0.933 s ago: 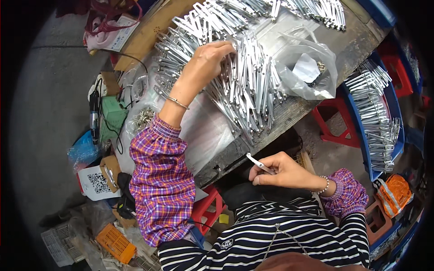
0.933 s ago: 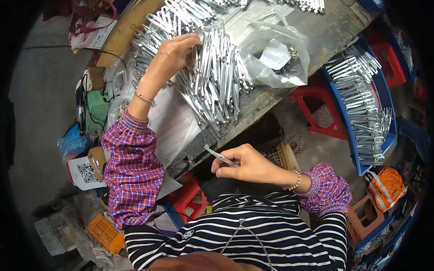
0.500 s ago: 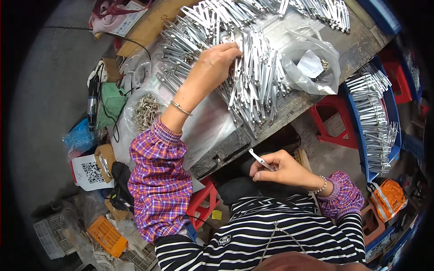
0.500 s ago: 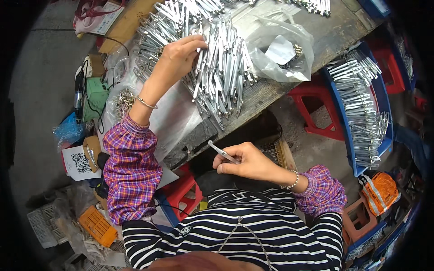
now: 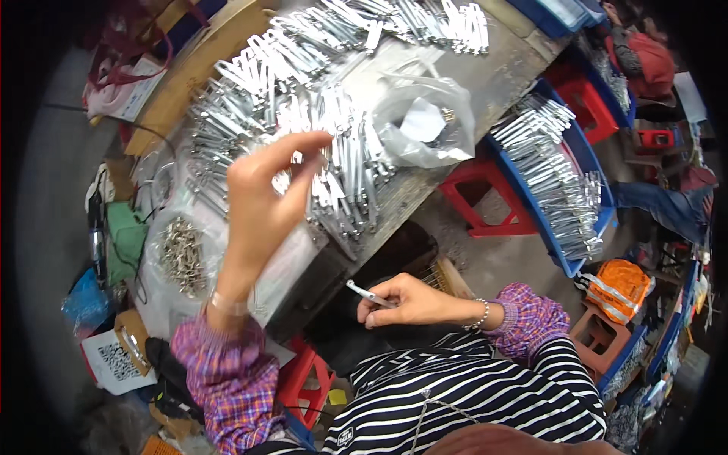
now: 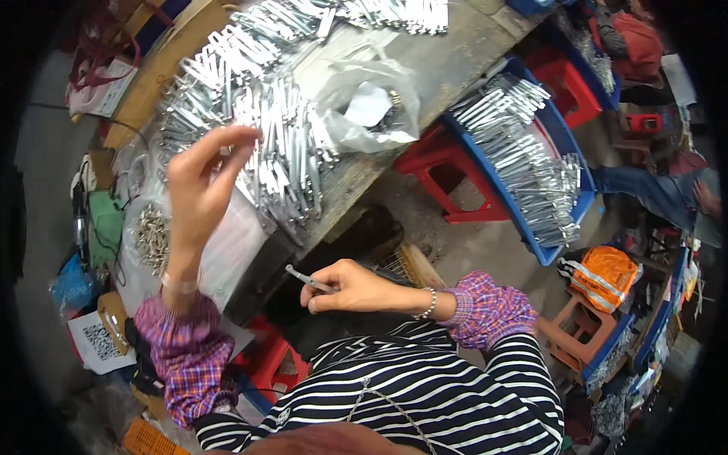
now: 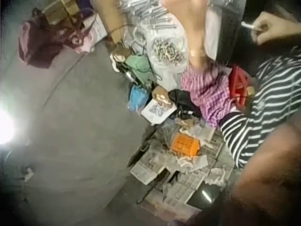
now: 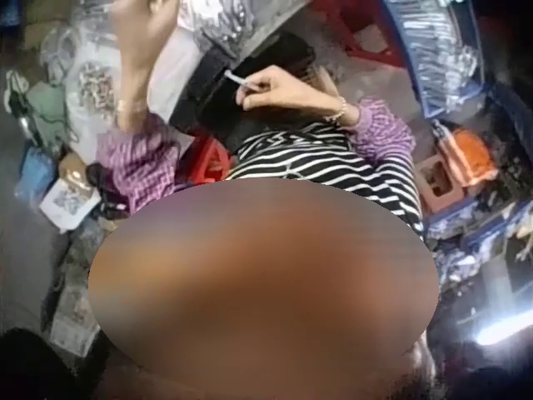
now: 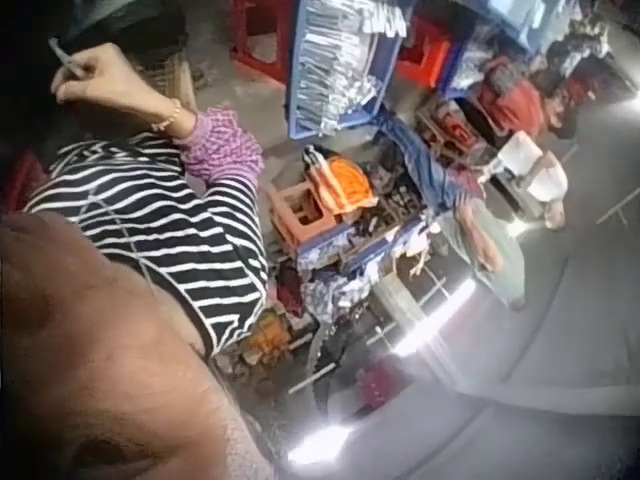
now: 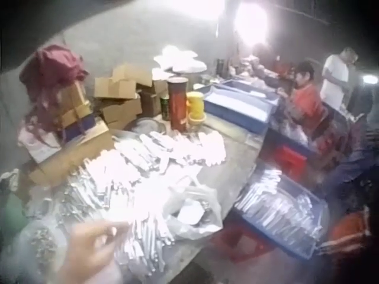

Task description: Assembling small metal components at a manual factory workstation.

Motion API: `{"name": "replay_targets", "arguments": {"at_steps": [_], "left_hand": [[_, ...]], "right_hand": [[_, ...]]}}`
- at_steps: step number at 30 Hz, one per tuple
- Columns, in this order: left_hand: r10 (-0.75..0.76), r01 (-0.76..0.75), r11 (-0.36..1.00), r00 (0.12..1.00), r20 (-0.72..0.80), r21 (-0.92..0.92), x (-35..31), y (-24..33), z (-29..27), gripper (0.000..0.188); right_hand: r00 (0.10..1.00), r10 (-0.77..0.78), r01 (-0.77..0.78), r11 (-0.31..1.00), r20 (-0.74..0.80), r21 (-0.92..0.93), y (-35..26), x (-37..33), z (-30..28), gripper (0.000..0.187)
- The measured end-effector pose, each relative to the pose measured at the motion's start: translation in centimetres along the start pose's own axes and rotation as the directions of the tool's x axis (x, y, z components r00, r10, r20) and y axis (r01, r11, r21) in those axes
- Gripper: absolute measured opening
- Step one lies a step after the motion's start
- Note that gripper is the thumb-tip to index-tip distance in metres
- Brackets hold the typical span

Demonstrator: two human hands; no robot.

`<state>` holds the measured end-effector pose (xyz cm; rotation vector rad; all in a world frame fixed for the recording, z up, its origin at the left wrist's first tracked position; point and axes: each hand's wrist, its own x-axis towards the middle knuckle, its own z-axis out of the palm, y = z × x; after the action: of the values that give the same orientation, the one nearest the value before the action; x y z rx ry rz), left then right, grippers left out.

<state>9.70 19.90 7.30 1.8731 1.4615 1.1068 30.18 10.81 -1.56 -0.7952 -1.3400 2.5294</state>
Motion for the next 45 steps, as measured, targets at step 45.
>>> {"name": "replay_targets", "arguments": {"at_steps": [45], "left_hand": [[0.537,0.411,0.513,0.531,0.655,-0.754,-3.0,16.1,0.5,0.022]], "right_hand": [[0.999,-0.03,0.023,0.987,-0.04,-0.156,3.2,-1.4,1.8,0.015]]}}
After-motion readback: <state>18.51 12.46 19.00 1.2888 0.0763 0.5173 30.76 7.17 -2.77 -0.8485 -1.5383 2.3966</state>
